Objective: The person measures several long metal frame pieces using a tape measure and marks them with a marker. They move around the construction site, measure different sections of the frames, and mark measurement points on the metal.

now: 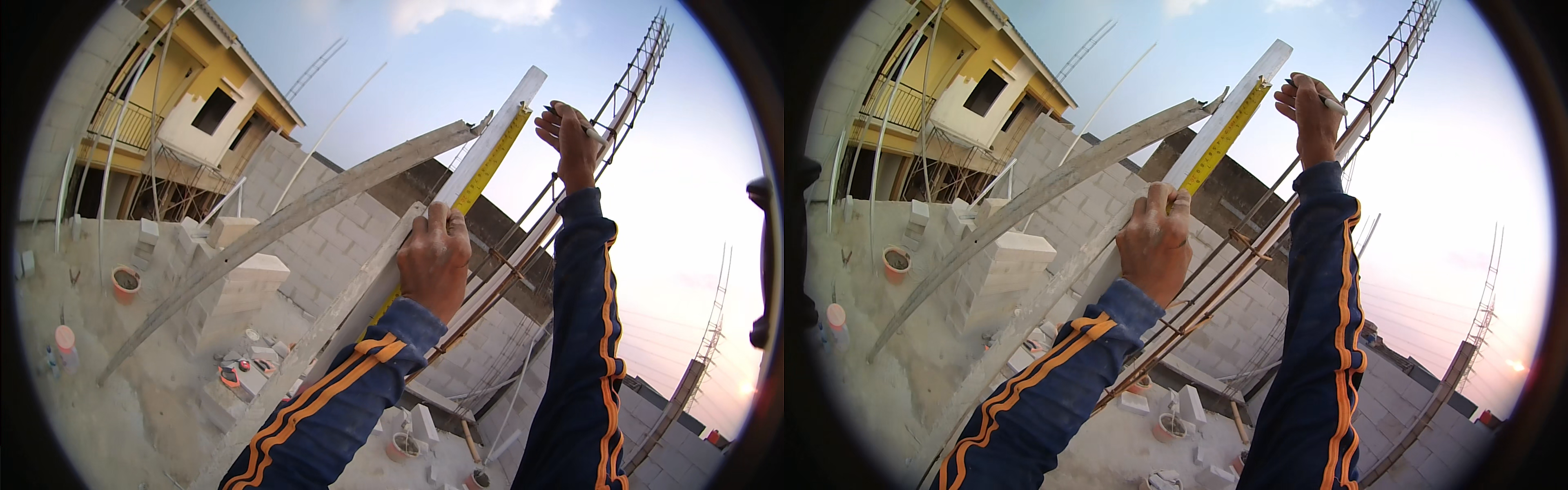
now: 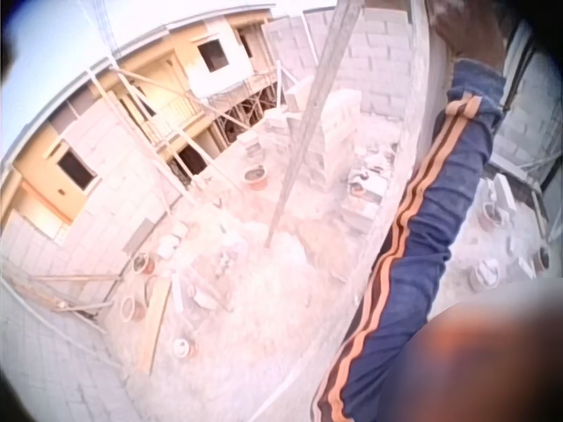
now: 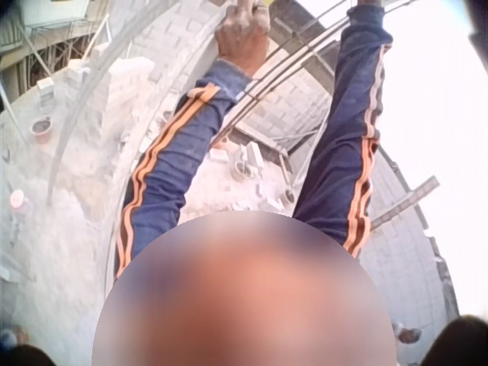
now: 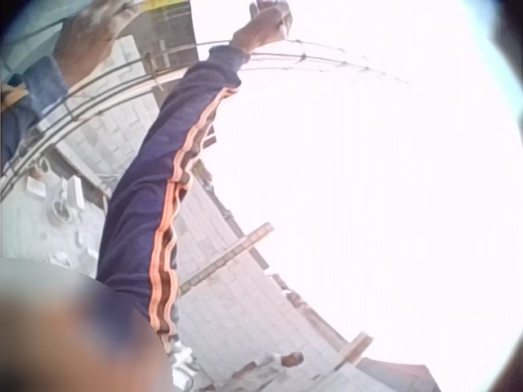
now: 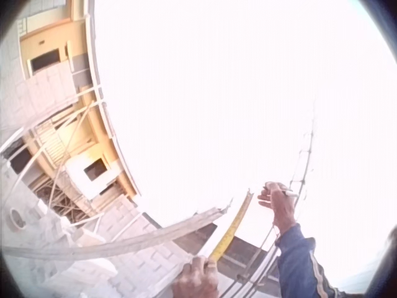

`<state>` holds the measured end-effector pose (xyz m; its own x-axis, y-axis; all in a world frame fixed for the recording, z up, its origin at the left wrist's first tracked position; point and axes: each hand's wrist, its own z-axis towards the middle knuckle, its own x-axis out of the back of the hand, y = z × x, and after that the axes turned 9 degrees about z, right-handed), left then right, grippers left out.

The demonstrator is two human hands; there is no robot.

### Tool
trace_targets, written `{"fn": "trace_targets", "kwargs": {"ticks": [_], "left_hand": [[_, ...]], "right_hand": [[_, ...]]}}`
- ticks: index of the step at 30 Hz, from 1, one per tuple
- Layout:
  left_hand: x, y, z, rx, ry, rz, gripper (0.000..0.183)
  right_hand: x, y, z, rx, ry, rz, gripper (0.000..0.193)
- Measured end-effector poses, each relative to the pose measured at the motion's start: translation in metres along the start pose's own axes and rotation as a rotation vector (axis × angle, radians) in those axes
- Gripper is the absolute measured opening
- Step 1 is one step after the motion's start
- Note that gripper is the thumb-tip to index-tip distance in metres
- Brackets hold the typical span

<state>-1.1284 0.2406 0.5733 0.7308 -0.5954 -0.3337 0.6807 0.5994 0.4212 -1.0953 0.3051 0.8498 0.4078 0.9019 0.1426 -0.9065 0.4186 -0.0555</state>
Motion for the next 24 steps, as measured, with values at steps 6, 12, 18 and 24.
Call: {"fn": "trace_targets", "kwargs": {"ticks": [6,12,18,24], "left_hand": [[0.001,0.0,0.0,0.003,0.003,-0.014,0.031],[0.001,0.0,0.0,0.002,-0.013,-0.017,0.035],[0.002,0.001,0.0,0.009,-0.026,0.011,0.038],[0.0,0.001,0.0,0.008,-0.001,0.014,0.038]], "right_hand": [[0.013,-0.021,0.016,-0.057,-0.236,-0.155,0.037],[0.004,-0.029,0.027,-0.072,-0.324,-0.319,0.028],[0.0,-0.034,0.028,-0.101,-0.33,-0.364,0.026],[-0.003,-0.035,0.032,-0.096,-0.353,-0.404,0.022]]}}
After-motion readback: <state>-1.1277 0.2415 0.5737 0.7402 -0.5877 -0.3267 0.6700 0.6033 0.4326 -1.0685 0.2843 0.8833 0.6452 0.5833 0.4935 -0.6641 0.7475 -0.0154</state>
